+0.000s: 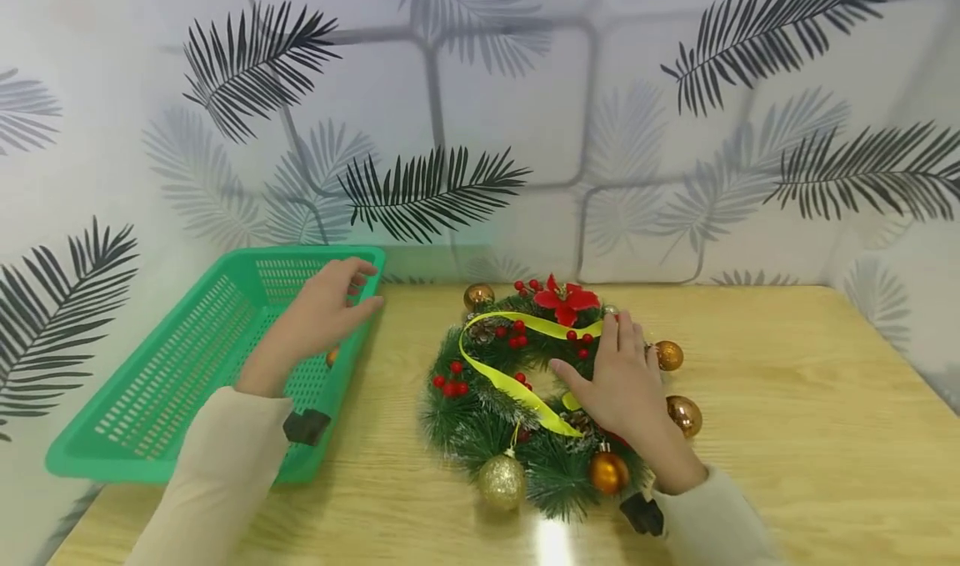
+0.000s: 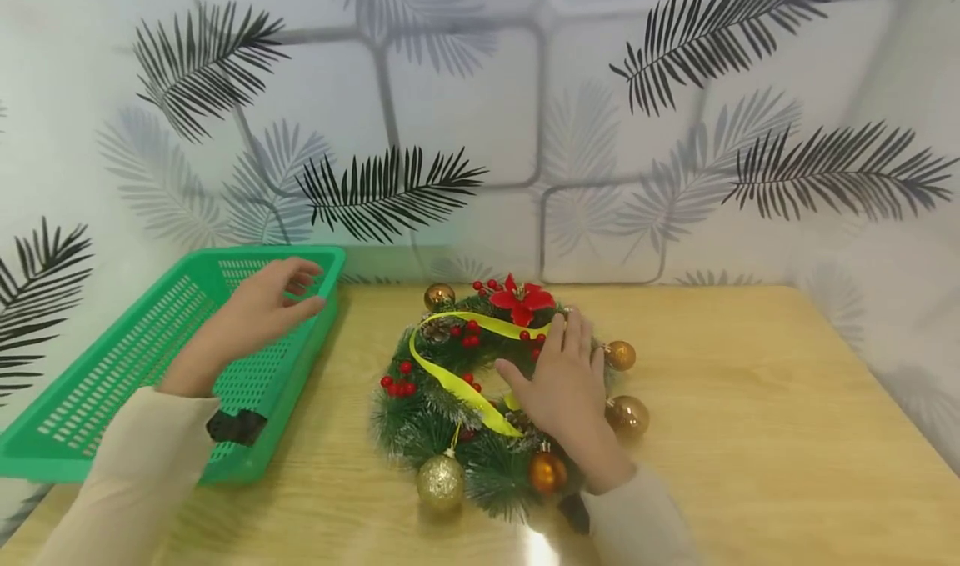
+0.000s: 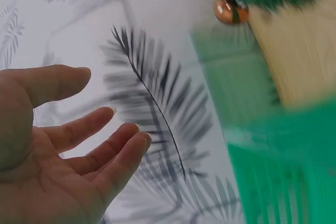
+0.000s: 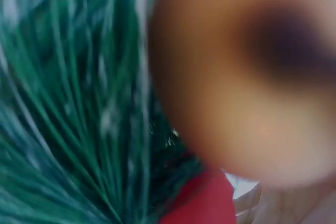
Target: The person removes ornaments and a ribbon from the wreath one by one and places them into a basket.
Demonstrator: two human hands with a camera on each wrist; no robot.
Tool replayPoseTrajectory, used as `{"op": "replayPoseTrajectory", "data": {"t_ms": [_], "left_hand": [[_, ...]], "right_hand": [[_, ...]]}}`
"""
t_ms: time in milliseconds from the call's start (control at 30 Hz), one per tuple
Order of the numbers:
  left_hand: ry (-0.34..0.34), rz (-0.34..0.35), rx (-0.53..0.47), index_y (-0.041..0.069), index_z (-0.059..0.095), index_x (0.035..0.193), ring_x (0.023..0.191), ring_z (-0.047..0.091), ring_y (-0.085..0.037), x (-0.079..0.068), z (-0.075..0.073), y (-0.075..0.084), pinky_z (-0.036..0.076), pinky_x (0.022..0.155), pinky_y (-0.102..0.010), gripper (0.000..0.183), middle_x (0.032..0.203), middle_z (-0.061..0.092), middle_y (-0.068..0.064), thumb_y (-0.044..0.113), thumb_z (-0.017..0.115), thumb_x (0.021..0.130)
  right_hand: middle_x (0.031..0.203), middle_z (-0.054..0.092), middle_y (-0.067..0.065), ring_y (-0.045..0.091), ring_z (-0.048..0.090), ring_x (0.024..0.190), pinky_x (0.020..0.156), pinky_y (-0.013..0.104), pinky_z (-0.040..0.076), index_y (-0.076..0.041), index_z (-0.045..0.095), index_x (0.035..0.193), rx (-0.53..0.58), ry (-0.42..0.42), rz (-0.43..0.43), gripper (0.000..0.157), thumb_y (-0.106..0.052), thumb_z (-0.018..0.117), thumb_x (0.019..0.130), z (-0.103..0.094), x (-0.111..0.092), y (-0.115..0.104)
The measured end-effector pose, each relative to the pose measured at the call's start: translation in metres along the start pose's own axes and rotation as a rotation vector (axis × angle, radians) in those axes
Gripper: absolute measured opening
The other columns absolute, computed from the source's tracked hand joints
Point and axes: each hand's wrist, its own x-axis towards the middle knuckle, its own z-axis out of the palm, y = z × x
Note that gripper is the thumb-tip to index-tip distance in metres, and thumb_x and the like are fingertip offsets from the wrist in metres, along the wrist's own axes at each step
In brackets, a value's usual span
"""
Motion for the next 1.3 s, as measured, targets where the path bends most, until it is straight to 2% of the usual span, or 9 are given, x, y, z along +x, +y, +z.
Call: {"op": "replayPoseTrajectory", "data": {"t_ms": [167, 333, 500, 633, 833, 967, 1133, 1300], "left_hand": [[-0.029, 0.022, -0.049, -0.003, 0.043, 0.134, 0.116, 0.050, -0.040, 0.010, 0.020, 0.018, 0.044, 0.094, -0.052, 0.044, 0.127, 0.048, -0.027, 0.019, 0.052, 0.097], [-0.054, 0.010, -0.123, 0.000, 0.039, 0.138, 0.120, 0.048, -0.039, 0.021, 0.040, 0.030, 0.043, 0.097, -0.052, 0.048, 0.132, 0.046, -0.024, 0.021, 0.050, 0.096], [-0.080, -0.006, -0.176, -0.001, 0.038, 0.139, 0.120, 0.048, -0.039, 0.030, 0.058, 0.028, 0.044, 0.097, -0.051, 0.049, 0.132, 0.047, -0.024, 0.021, 0.050, 0.097], [-0.075, -0.026, -0.218, -0.001, 0.037, 0.138, 0.119, 0.049, -0.039, 0.036, 0.070, 0.021, 0.044, 0.097, -0.051, 0.049, 0.131, 0.047, -0.024, 0.020, 0.051, 0.096], [-0.056, -0.079, -0.221, -0.001, 0.038, 0.138, 0.120, 0.048, -0.039, 0.043, 0.073, 0.015, 0.044, 0.097, -0.051, 0.049, 0.131, 0.047, -0.024, 0.020, 0.049, 0.095], [-0.037, -0.089, -0.225, -0.001, 0.039, 0.137, 0.120, 0.048, -0.039, 0.045, 0.075, 0.016, 0.043, 0.096, -0.050, 0.049, 0.130, 0.048, -0.023, 0.020, 0.048, 0.094], [-0.024, -0.131, -0.242, 0.000, 0.039, 0.137, 0.120, 0.048, -0.037, 0.043, 0.078, 0.018, 0.044, 0.096, -0.049, 0.048, 0.129, 0.047, -0.022, 0.019, 0.049, 0.093], [0.016, -0.161, -0.288, 0.001, 0.040, 0.135, 0.120, 0.048, -0.037, 0.043, 0.086, 0.019, 0.044, 0.095, -0.050, 0.049, 0.130, 0.048, -0.023, 0.021, 0.050, 0.092]], "right_hand": [[0.154, -0.006, 0.032, 0.049, -0.003, 0.142, 0.110, 0.067, 0.006, 0.013, 0.001, 0.147, 0.003, -0.015, 0.062, 0.107, -0.067, 0.043, 0.089, 0.006, -0.001, 0.001], [0.153, -0.008, 0.035, 0.052, 0.000, 0.141, 0.108, 0.069, 0.009, 0.016, 0.001, 0.145, -0.006, -0.004, 0.079, 0.112, -0.070, 0.042, 0.088, 0.013, 0.002, 0.002], [0.152, -0.009, 0.035, 0.052, 0.000, 0.141, 0.108, 0.069, 0.011, 0.017, 0.002, 0.145, -0.016, 0.013, 0.083, 0.110, -0.065, 0.048, 0.088, 0.021, 0.002, 0.001], [0.152, -0.010, 0.035, 0.051, -0.003, 0.141, 0.110, 0.067, 0.011, 0.017, 0.001, 0.145, -0.016, 0.023, 0.089, 0.110, -0.063, 0.050, 0.088, 0.025, 0.000, 0.003], [0.152, -0.008, 0.036, 0.051, -0.003, 0.141, 0.109, 0.067, 0.013, 0.018, 0.001, 0.144, -0.025, 0.012, 0.080, 0.110, -0.063, 0.051, 0.088, 0.025, 0.001, 0.002], [0.152, -0.007, 0.037, 0.052, -0.002, 0.141, 0.109, 0.066, 0.015, 0.018, 0.001, 0.144, -0.028, 0.009, 0.064, 0.110, -0.063, 0.051, 0.088, 0.027, 0.001, 0.003], [0.151, -0.006, 0.038, 0.053, 0.000, 0.140, 0.109, 0.065, 0.018, 0.019, 0.001, 0.143, -0.052, -0.025, 0.060, 0.111, -0.064, 0.050, 0.088, 0.030, 0.001, 0.006], [0.151, -0.004, 0.039, 0.055, 0.003, 0.139, 0.108, 0.066, 0.020, 0.020, 0.004, 0.143, -0.051, -0.011, 0.027, 0.113, -0.067, 0.049, 0.086, 0.030, 0.002, 0.005]]}}
